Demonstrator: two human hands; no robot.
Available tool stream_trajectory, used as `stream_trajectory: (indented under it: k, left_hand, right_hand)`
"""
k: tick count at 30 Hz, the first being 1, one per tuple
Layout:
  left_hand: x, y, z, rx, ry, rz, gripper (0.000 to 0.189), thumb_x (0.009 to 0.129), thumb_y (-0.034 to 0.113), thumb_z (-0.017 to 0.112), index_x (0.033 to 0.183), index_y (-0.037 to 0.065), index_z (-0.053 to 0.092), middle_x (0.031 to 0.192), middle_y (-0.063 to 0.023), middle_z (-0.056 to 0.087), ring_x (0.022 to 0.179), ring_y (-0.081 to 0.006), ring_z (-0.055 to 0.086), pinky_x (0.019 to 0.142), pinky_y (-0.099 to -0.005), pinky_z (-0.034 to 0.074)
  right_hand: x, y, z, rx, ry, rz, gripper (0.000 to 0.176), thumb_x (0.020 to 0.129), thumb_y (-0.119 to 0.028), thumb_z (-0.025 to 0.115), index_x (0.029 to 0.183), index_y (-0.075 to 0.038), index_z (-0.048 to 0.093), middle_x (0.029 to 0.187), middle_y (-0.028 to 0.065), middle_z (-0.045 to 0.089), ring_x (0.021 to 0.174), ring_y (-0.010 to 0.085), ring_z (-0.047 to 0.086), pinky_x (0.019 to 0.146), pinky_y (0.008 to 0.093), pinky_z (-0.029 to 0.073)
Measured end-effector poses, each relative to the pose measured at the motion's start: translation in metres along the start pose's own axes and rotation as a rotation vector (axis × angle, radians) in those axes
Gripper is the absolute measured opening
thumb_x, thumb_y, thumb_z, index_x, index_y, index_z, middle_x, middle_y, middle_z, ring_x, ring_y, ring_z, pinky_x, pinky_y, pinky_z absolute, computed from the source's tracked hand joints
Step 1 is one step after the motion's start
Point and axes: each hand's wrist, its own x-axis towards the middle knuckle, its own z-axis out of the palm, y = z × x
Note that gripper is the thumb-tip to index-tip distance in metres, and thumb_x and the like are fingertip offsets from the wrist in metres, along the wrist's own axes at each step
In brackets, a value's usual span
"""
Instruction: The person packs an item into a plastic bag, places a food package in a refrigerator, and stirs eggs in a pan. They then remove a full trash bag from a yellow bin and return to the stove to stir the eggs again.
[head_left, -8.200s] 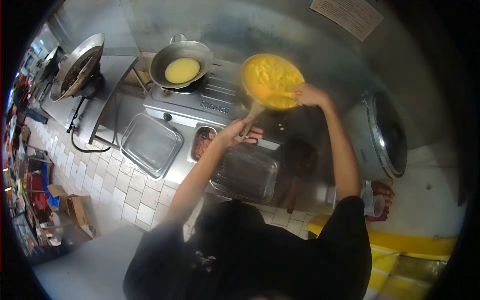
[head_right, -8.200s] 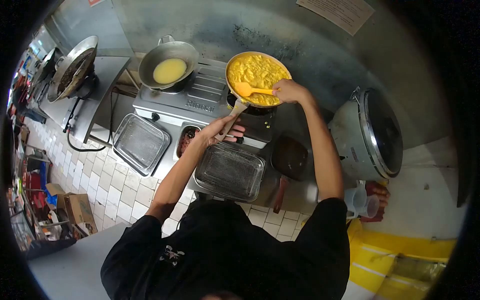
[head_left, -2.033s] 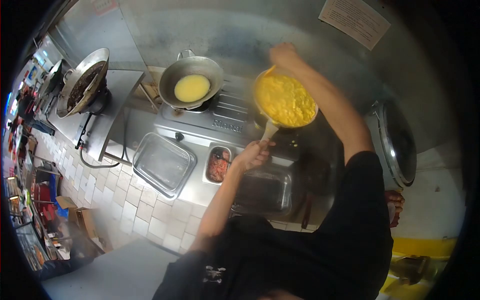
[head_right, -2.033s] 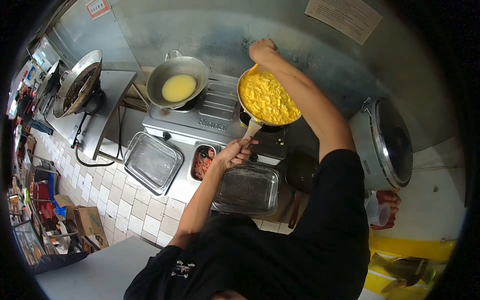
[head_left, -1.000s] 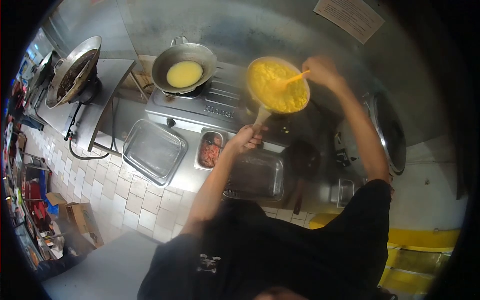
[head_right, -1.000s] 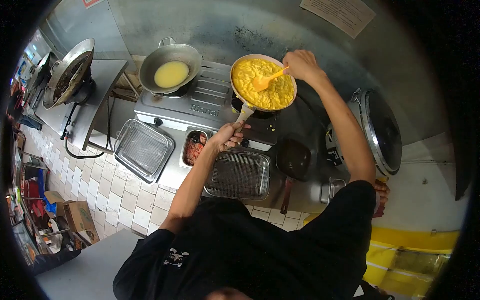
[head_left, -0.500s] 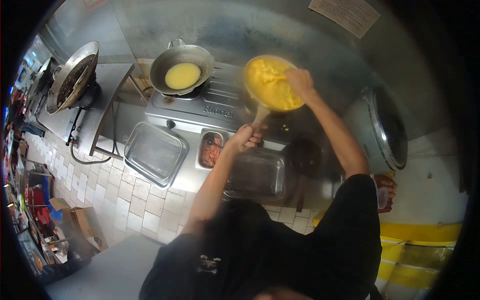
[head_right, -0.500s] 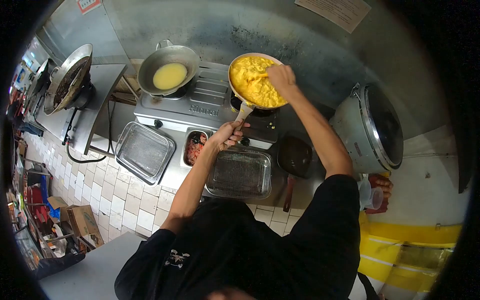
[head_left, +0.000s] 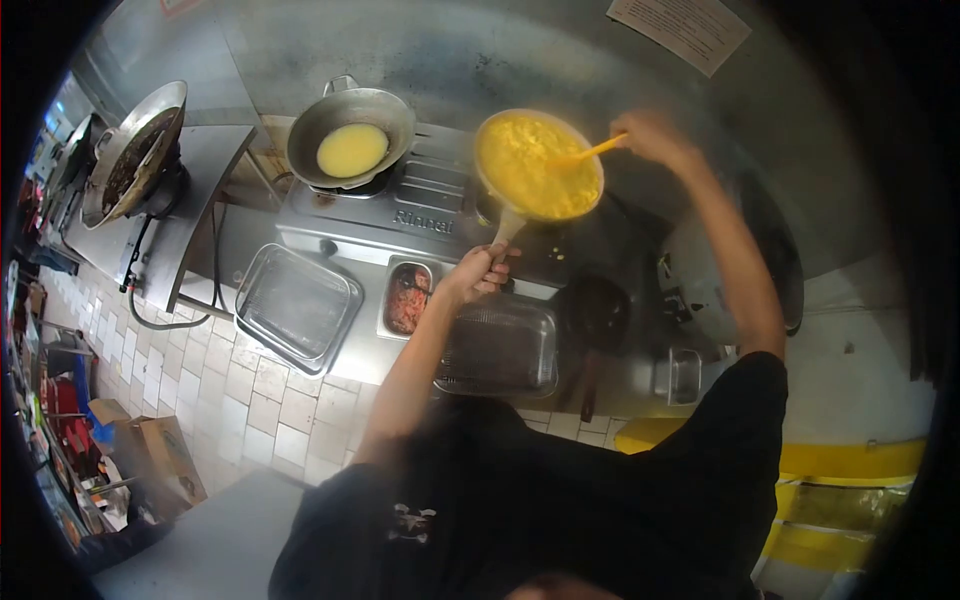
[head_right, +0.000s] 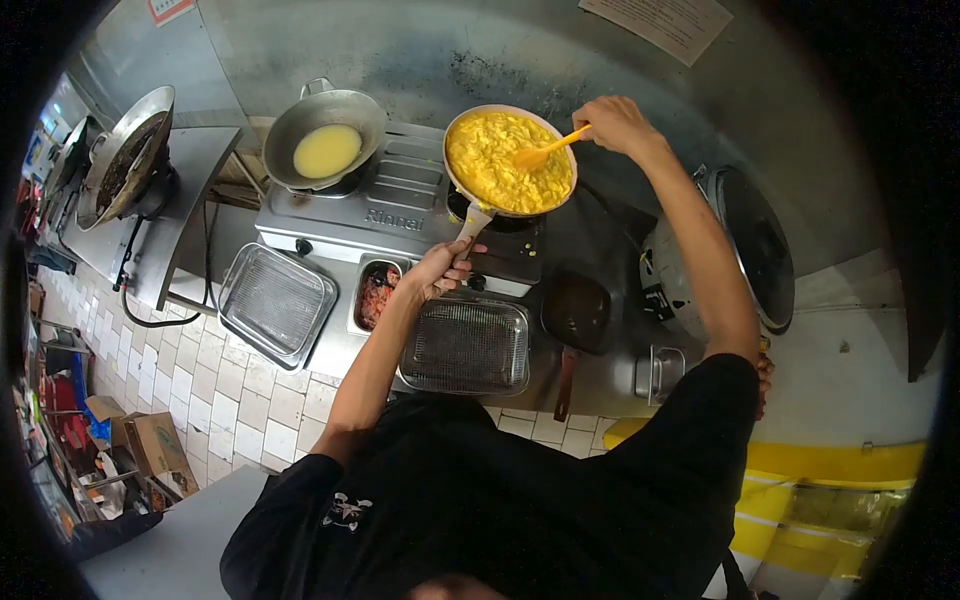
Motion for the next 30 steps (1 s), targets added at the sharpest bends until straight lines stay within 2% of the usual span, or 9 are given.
stream_trajectory:
  k: [2,5,9,11,18,22,25,27,30]
  left_hand:
    - [-0.001,0.001,0.001,0.026,0.025,-0.002,0.038,0.106,0.034,0.039,0.123,0.002,0.049,0.064,0.0070,0.032,0.046,-0.0011,0.024,0.034,-0.0164,0.016]
    - [0.000,0.000,-0.001,0.004,0.015,0.006,0.038,0.105,0.034,0.039,0.123,0.002,0.049,0.064,0.0070,0.032,0.046,-0.0012,0.024,0.034,-0.0164,0.015]
    - [0.000,-0.001,0.000,0.000,0.023,0.002,0.039,0.106,0.035,0.039,0.123,0.002,0.049,0.065,0.0069,0.033,0.046,-0.0010,0.024,0.034,-0.0163,0.016]
    - [-0.001,0.000,0.001,-0.004,0.031,0.008,0.039,0.106,0.036,0.038,0.123,0.002,0.049,0.065,0.0068,0.033,0.047,-0.0009,0.025,0.034,-0.0162,0.016]
    - [0.000,0.000,-0.002,0.000,0.011,0.007,0.034,0.104,0.030,0.044,0.121,0.002,0.052,0.066,0.0051,0.035,0.049,-0.0022,0.028,0.038,-0.0175,0.017]
    - [0.000,-0.002,-0.002,0.027,0.035,0.018,0.039,0.106,0.035,0.038,0.124,0.002,0.050,0.065,0.0072,0.032,0.047,-0.0012,0.025,0.035,-0.0169,0.016]
    - [-0.001,-0.001,0.000,0.024,0.031,0.013,0.040,0.106,0.035,0.038,0.124,0.002,0.050,0.065,0.0072,0.032,0.047,-0.0012,0.025,0.034,-0.0167,0.016]
    - [0.000,0.003,0.001,0.021,0.040,0.021,0.040,0.106,0.035,0.038,0.124,0.002,0.050,0.065,0.0071,0.032,0.047,-0.0012,0.025,0.034,-0.0166,0.016]
    - [-0.001,-0.002,-0.002,0.009,0.041,0.003,0.039,0.105,0.035,0.039,0.124,0.002,0.050,0.065,0.0069,0.032,0.046,-0.0012,0.025,0.034,-0.0164,0.016]
  right_hand:
    - [-0.004,-0.005,-0.006,0.013,-0.083,0.002,0.014,0.080,-0.022,0.074,0.090,-0.013,0.072,0.087,0.0077,0.070,0.088,0.0293,0.066,0.072,0.0427,0.050]
    - [-0.001,-0.017,0.008,0.146,-0.237,-0.123,0.019,0.077,-0.023,0.077,0.093,-0.014,0.073,0.089,0.0072,0.071,0.089,0.0292,0.067,0.073,0.0420,0.050]
    - [-0.001,-0.044,0.084,0.068,-0.034,-0.251,0.015,0.078,-0.021,0.074,0.089,-0.011,0.071,0.088,0.0102,0.070,0.081,0.0304,0.068,0.069,0.0428,0.052]
    - [0.000,-0.059,0.098,-0.089,0.159,-0.123,0.012,0.082,-0.018,0.068,0.089,-0.009,0.070,0.089,0.0106,0.068,0.080,0.0314,0.067,0.067,0.0427,0.053]
    - [0.025,-0.015,0.080,-0.030,0.290,0.004,0.014,0.085,-0.018,0.064,0.090,-0.005,0.069,0.091,0.0114,0.066,0.085,0.0323,0.067,0.070,0.0441,0.052]
    - [0.019,-0.013,0.079,-0.006,0.223,0.136,0.016,0.087,-0.017,0.061,0.092,-0.004,0.070,0.091,0.0151,0.068,0.088,0.0349,0.067,0.074,0.0453,0.052]
    - [0.014,-0.029,0.123,0.027,0.163,0.314,0.014,0.085,-0.015,0.063,0.090,-0.006,0.072,0.092,0.0189,0.069,0.092,0.0354,0.068,0.077,0.0454,0.052]
    - [0.013,-0.023,0.124,0.096,0.157,0.237,0.012,0.083,-0.017,0.065,0.090,-0.010,0.073,0.092,0.0162,0.070,0.091,0.0347,0.068,0.077,0.0451,0.052]
    - [0.007,0.004,0.080,0.143,0.113,0.138,0.011,0.084,-0.021,0.068,0.090,-0.013,0.072,0.089,0.0127,0.071,0.088,0.0330,0.067,0.076,0.0435,0.051]
